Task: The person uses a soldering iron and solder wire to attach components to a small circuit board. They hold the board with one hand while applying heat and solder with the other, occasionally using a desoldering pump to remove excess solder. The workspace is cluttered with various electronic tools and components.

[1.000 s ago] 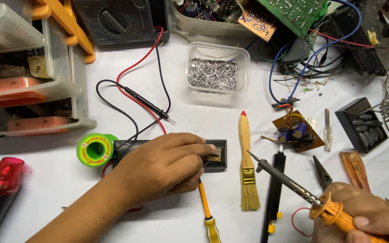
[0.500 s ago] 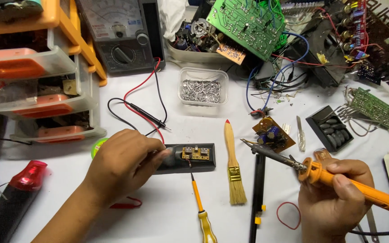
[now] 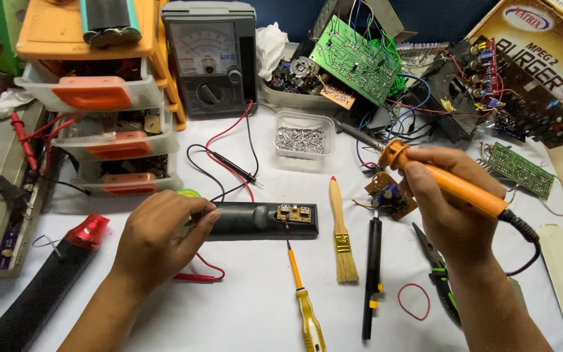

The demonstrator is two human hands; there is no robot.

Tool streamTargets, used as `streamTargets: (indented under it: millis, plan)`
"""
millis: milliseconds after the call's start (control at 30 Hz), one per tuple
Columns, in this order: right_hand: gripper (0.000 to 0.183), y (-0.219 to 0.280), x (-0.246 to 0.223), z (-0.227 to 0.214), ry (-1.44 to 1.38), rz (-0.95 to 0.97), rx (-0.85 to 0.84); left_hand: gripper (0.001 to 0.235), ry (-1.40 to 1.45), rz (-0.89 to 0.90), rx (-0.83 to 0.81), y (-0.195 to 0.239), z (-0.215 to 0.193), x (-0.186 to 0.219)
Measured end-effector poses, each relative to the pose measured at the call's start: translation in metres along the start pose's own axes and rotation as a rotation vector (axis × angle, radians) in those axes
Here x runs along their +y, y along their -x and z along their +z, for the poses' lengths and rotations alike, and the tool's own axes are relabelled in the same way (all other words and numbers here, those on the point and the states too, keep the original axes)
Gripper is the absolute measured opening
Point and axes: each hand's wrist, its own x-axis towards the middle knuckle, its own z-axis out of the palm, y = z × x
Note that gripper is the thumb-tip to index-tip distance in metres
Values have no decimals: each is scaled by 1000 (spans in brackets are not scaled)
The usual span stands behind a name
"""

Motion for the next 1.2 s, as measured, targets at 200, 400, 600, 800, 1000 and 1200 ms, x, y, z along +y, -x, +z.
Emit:
streamTargets:
  millis: [200, 400, 600, 800, 1000, 1200]
  plan:
    - [25, -16, 1, 21, 49, -351, 154, 8, 14, 2, -5, 3, -4, -4]
    - [12, -28, 15, 47, 138, -166, -116, 9, 29, 1, 1, 0, -8, -4]
    - [10, -31, 8, 21, 253, -177, -110, 7, 59, 3, -21, -1, -9, -2]
    - [31, -27, 32, 9, -136, -180, 340, 7, 48, -2, -47, -1, -8, -5]
    - [16, -38, 56, 20, 116, 33, -50, 9, 29, -10, -62, 1, -6, -8]
    - [22, -48, 125, -82, -150, 143, 139, 8, 59, -46, -103, 1, -10, -8]
